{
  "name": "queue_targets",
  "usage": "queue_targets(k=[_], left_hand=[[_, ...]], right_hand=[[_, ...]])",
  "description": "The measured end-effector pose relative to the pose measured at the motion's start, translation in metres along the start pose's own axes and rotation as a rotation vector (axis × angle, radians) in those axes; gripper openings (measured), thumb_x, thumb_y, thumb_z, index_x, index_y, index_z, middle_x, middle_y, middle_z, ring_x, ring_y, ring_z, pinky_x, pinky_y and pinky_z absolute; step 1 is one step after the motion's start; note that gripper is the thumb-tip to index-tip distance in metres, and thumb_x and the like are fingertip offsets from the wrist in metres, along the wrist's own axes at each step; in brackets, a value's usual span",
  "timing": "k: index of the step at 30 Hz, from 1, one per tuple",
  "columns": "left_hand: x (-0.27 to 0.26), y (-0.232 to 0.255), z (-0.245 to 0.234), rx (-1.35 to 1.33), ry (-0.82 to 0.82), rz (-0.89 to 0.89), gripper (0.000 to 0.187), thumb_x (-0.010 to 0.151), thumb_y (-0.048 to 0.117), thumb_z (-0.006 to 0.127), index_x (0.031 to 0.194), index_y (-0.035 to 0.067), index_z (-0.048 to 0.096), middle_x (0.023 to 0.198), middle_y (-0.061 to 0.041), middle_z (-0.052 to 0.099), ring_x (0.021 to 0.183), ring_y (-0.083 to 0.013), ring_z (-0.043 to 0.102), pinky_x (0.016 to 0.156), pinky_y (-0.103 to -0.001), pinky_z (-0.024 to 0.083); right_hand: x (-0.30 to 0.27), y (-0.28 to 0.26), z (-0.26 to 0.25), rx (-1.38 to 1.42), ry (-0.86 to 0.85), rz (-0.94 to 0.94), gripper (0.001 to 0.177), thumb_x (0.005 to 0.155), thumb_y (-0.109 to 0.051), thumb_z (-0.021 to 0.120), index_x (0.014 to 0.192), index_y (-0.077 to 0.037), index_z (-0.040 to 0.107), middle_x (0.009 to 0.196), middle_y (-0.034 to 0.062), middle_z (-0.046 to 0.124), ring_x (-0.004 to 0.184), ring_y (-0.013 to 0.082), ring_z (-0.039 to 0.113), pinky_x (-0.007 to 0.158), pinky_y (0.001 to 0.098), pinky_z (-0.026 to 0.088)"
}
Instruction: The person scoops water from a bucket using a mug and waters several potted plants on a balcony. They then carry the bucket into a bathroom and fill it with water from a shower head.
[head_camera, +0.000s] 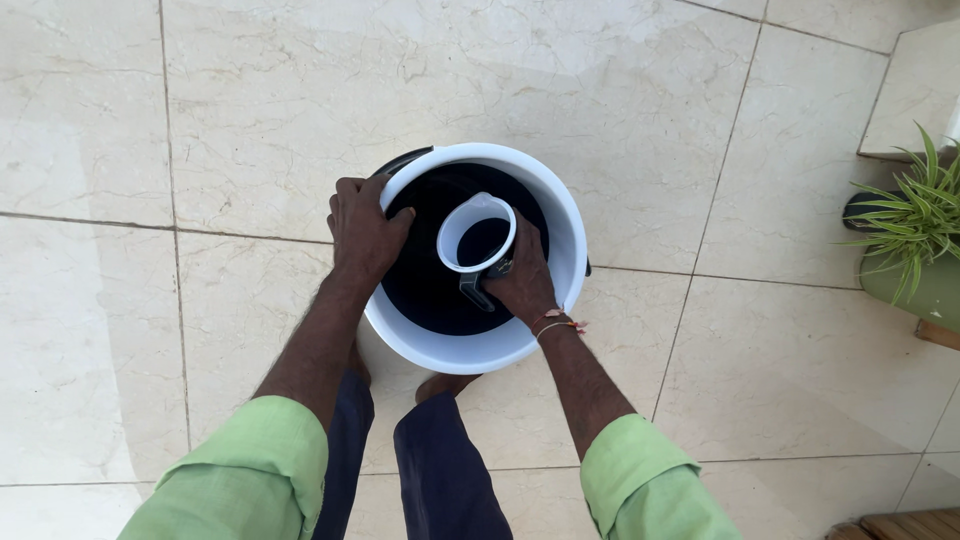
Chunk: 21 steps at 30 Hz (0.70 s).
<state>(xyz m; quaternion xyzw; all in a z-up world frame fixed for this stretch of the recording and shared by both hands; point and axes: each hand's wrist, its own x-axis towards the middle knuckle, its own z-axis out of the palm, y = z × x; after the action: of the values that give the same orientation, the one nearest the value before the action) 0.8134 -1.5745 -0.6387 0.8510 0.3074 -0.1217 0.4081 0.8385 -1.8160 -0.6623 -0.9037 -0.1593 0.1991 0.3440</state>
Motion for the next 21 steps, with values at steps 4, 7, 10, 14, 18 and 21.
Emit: queue_targets(k=[4,7,10,14,18,21], left_hand=[[-0.021,0.01,0.012,-0.205,0.011,0.042,0.035,0.092,0.015,0.071,0.127,0.01,0.068,0.124,-0.011,0.052,0.119,-0.0304,0.048,0.103,-0.044,0.045],[-0.038,0.02,0.022,-0.265,0.026,0.083,0.035,0.092,0.014,0.07,0.127,0.009,0.067,0.12,-0.011,0.054,0.117,-0.0296,0.049,0.101,-0.042,0.047],[-0.054,0.029,0.024,-0.307,0.016,0.067,0.035,0.093,0.013,0.069,0.127,0.01,0.067,0.119,-0.01,0.055,0.116,-0.0282,0.05,0.099,-0.041,0.048],[-0.074,0.038,0.023,-0.32,-0.007,0.066,0.033,0.094,0.013,0.069,0.127,0.009,0.067,0.119,-0.01,0.055,0.116,-0.0266,0.054,0.094,-0.039,0.052],[-0.094,0.05,0.026,-0.379,-0.047,-0.013,0.034,0.094,0.015,0.068,0.127,0.009,0.066,0.118,-0.009,0.055,0.108,-0.0212,0.062,0.086,-0.035,0.058],[-0.103,0.054,0.028,-0.362,-0.053,0.009,0.033,0.095,0.014,0.067,0.127,0.007,0.067,0.117,-0.01,0.055,0.103,-0.0195,0.064,0.082,-0.035,0.059]], right_hand=[[0.019,0.014,0.005,-0.223,-0.218,0.21,0.12,0.057,-0.018,0.094,0.158,-0.015,0.029,0.151,0.019,0.042,0.137,0.0402,0.046,0.114,0.048,0.043],[0.019,0.039,0.03,-0.174,-0.247,0.35,0.117,0.059,-0.022,0.096,0.156,-0.011,0.03,0.148,0.0196,0.045,0.135,0.0395,0.048,0.112,0.0485,0.045],[0.007,0.087,0.079,0.312,-0.128,0.51,0.104,0.064,-0.02,0.094,0.149,-0.005,0.035,0.144,0.0216,0.052,0.133,0.036,0.055,0.112,0.0451,0.049],[-0.01,0.148,0.174,0.904,-0.058,0.692,0.082,0.075,-0.016,0.084,0.146,-0.002,0.044,0.139,0.0242,0.062,0.13,0.0368,0.061,0.107,0.0451,0.053],[-0.017,0.166,0.212,0.845,0.013,0.807,0.085,0.074,-0.017,0.086,0.146,-0.002,0.043,0.139,0.0235,0.062,0.13,0.0362,0.061,0.107,0.0446,0.052],[-0.014,0.16,0.217,0.809,0.058,0.848,0.088,0.073,-0.018,0.087,0.146,-0.002,0.042,0.139,0.0229,0.061,0.13,0.0358,0.06,0.108,0.0441,0.052]])
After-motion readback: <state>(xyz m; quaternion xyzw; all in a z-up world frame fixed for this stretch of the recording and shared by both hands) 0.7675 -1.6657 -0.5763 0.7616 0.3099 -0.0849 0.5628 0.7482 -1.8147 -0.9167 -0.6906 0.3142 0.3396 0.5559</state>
